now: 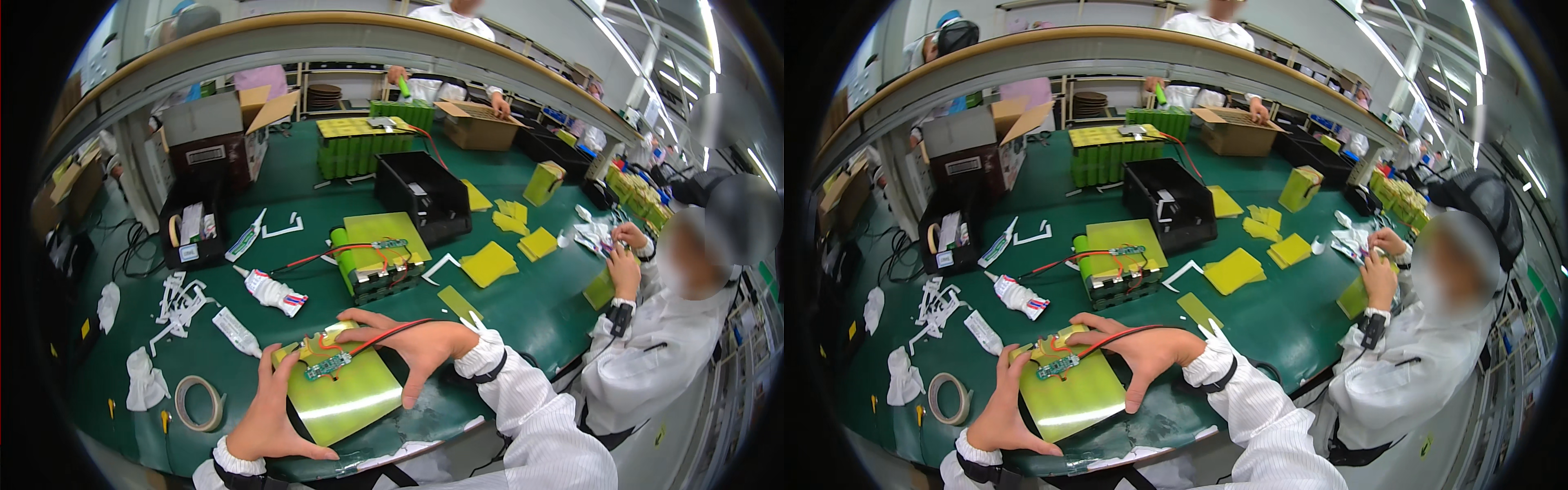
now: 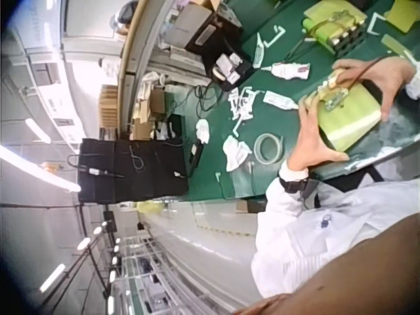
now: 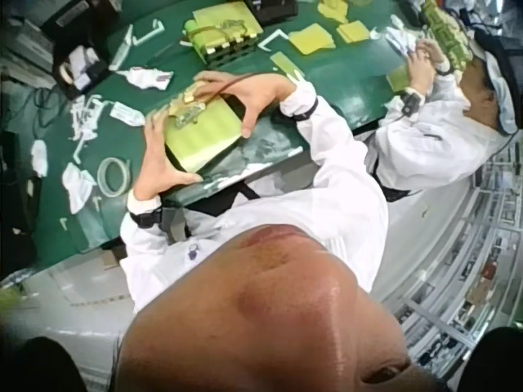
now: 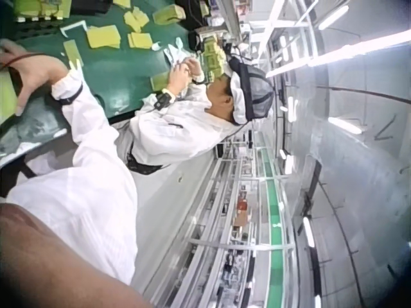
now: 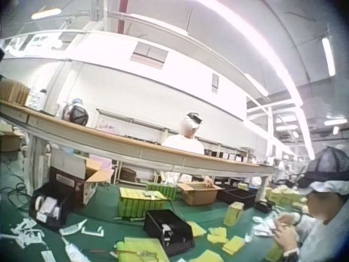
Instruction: Assembling battery packs by applying adhesive tape and connecting circuit boards in a factory setting.
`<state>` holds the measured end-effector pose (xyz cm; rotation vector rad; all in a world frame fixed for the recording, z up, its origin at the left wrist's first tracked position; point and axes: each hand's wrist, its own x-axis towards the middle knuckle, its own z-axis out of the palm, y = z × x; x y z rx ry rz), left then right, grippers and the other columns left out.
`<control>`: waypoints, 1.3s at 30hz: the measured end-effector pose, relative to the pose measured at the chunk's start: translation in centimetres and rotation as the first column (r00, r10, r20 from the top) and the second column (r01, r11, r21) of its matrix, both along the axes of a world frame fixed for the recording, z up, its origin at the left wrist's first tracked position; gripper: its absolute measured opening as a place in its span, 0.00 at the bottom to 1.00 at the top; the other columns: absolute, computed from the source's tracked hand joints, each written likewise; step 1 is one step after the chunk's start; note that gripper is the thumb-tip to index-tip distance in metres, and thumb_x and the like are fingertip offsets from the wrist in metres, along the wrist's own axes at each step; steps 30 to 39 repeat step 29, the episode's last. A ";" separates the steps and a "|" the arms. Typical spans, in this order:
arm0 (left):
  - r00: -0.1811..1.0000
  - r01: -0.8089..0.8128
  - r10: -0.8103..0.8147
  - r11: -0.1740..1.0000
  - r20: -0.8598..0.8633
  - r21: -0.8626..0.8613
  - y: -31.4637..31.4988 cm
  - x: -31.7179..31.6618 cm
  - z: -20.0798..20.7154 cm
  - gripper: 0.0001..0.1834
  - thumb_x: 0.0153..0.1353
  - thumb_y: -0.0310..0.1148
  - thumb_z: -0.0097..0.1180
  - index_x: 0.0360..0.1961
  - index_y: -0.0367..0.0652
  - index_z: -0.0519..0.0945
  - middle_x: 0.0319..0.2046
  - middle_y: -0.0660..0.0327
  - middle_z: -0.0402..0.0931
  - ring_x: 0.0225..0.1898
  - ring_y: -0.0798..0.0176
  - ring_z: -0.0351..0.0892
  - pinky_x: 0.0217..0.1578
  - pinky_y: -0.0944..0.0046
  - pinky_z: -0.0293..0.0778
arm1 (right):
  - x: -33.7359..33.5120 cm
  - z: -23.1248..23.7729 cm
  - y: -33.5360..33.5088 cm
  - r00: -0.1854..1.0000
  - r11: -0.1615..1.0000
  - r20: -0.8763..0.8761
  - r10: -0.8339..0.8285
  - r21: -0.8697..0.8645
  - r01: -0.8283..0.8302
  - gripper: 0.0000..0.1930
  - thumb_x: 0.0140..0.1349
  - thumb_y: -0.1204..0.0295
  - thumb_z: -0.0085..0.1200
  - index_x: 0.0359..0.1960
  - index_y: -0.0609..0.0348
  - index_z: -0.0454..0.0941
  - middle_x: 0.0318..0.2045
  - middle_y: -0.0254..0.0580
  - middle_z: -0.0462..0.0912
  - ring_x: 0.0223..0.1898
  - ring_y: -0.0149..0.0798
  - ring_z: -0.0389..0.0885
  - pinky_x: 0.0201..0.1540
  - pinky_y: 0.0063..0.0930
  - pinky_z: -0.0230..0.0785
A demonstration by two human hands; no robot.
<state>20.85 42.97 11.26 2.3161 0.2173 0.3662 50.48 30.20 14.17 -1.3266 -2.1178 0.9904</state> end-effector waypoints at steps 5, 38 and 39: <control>1.000 0.003 -0.002 0.999 -0.029 0.032 -0.2 -0.2 0.5 0.77 0.26 0.61 0.82 0.72 0.39 0.49 0.68 0.30 0.39 0.69 0.23 0.49 0.65 0.41 0.62 | -0.2 0.1 -0.1 1.000 1.000 0.014 -0.027 -0.008 0.028 0.68 0.25 0.51 0.80 0.73 0.57 0.56 0.75 0.61 0.42 0.75 0.56 0.50 0.73 0.42 0.49; 1.000 0.009 -0.009 0.999 -0.017 0.051 -0.4 -0.2 0.6 0.76 0.26 0.61 0.82 0.72 0.42 0.48 0.68 0.29 0.39 0.68 0.20 0.51 0.64 0.39 0.64 | -0.2 0.1 -0.3 0.999 0.999 -0.005 -0.032 -0.034 0.032 0.68 0.26 0.49 0.80 0.73 0.57 0.55 0.74 0.61 0.42 0.75 0.56 0.48 0.74 0.42 0.48; 1.000 0.009 -0.009 0.999 -0.017 0.051 -0.4 -0.2 0.6 0.76 0.26 0.61 0.82 0.72 0.42 0.48 0.68 0.29 0.39 0.68 0.20 0.51 0.64 0.39 0.64 | -0.2 0.1 -0.3 0.999 0.999 -0.005 -0.032 -0.034 0.032 0.68 0.26 0.49 0.80 0.73 0.57 0.55 0.74 0.61 0.42 0.75 0.56 0.48 0.74 0.42 0.48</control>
